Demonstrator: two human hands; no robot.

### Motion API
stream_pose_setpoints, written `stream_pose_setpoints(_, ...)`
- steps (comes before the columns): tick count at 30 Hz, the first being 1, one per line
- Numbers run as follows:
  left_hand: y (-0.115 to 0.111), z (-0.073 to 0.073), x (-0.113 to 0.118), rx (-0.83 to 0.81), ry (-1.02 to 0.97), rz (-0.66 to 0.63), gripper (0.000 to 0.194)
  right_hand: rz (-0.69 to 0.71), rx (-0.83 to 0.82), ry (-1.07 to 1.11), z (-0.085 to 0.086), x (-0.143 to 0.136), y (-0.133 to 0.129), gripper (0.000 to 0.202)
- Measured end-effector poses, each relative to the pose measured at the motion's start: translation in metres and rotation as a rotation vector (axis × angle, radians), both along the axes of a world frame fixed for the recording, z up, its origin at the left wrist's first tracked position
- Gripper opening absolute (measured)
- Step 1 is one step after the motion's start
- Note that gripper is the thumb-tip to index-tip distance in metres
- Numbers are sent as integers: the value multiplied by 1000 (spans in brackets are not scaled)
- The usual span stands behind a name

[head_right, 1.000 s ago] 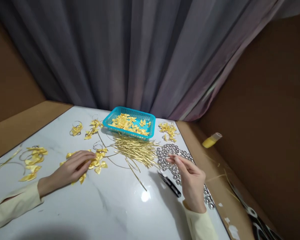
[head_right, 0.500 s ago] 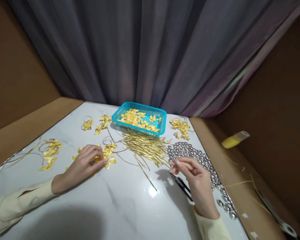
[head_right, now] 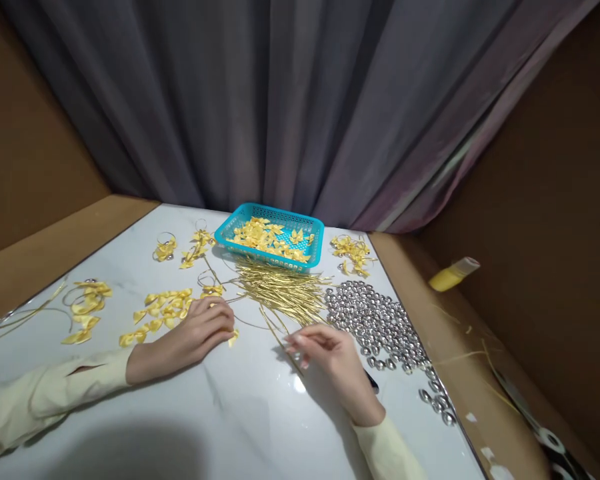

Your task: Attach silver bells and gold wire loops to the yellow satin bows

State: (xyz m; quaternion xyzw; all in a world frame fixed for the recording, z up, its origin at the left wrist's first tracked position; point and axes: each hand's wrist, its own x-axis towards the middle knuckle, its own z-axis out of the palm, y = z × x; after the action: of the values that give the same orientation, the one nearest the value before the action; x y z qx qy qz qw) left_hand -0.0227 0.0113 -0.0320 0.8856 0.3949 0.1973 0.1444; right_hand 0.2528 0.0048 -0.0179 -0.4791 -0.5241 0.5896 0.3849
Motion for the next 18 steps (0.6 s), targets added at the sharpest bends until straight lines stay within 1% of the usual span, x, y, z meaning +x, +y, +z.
stream_pose_setpoints(2,2,5,15,-27,4,-88,15,80,-22,16,-3,-10,-3,20)
stream_pose_setpoints(5,6,9,37,-113,-50,-165,17,180,10,31,-8,-19,-5,15)
stream_pose_setpoints(7,9,8,51,-199,-138,-194,18,197,22,59,-10,-21,-5,14)
stream_pose_setpoints(10,13,5,64,-361,-289,-224,17,179,-14,130,-13,-21,-4,16)
stream_pose_setpoints(12,15,7,67,-456,-346,-223,16,165,-48,149,-15,-20,-5,18)
stream_pose_setpoints(14,17,11,67,-538,-356,-173,14,154,-77,153,-16,-19,-6,19)
stream_pose_setpoints(16,20,16,64,-647,-356,-128,14,148,-95,158,-16,-19,-7,20)
stream_pose_setpoints(18,24,22,60,-758,-344,-109,18,144,-93,162,-15,-20,-8,19)
